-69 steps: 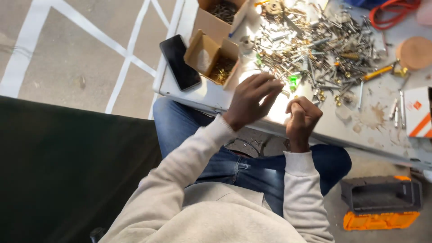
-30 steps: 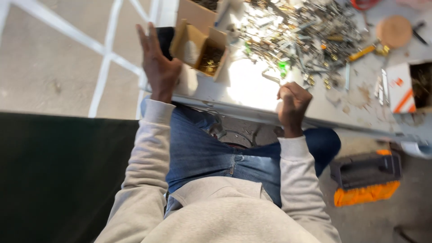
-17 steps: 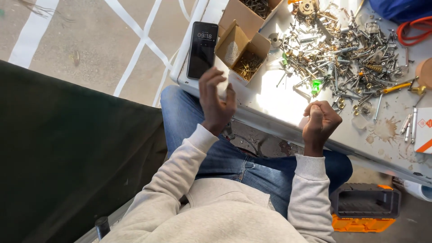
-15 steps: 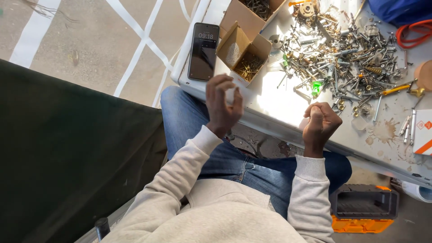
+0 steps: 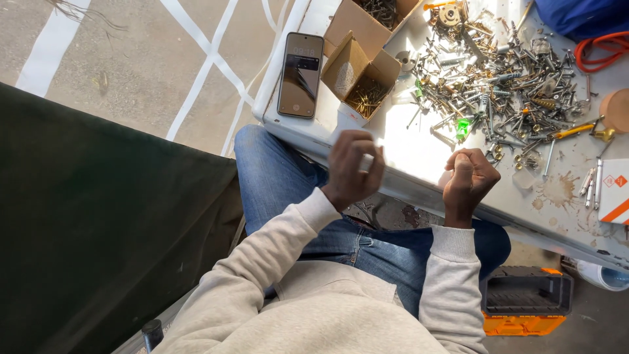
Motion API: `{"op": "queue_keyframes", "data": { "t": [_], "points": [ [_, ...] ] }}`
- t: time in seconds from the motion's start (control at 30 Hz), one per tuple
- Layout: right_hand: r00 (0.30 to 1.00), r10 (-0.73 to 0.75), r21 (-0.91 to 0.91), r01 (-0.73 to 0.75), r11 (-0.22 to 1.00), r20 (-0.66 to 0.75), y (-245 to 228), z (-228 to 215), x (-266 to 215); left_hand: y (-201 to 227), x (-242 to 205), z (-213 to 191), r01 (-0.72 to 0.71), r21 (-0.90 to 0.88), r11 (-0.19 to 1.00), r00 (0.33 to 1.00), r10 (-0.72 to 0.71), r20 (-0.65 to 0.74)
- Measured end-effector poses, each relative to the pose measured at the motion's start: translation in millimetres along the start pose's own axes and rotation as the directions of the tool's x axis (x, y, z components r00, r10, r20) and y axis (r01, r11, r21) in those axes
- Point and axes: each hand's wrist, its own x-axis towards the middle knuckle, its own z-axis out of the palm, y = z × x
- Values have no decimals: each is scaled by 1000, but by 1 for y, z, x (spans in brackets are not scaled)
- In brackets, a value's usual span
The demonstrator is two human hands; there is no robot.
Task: Sorting various screws, nails, and small hardware into different cardboard boxes on a table.
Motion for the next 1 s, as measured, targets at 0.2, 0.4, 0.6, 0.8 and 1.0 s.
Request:
{"op": "queue_keyframes", "data": {
  "t": [0.2, 0.4, 0.6, 0.8, 1.0],
  "points": [
    [997, 11, 30, -9, 1000, -75, 24, 1, -2, 40, 20, 41, 231, -228, 946, 938, -155, 309],
    [997, 28, -4, -28, 1000, -71, -6, -14, 1, 31, 12, 94, 261, -272, 926, 895, -126, 429],
    [960, -102, -394, -9, 919, -261, 0, -83, 21, 22, 9, 101, 1, -56, 998, 870, 27, 493],
    [973, -12, -739, -166, 653, -229, 41, -123, 28, 11, -13, 110, 12, 89, 996, 820, -60, 569],
    [967, -77, -809, -157, 567, -242, 41, -110, 60, 16, -9, 106, 3, 155, 988, 835, -88, 543]
  ]
}}
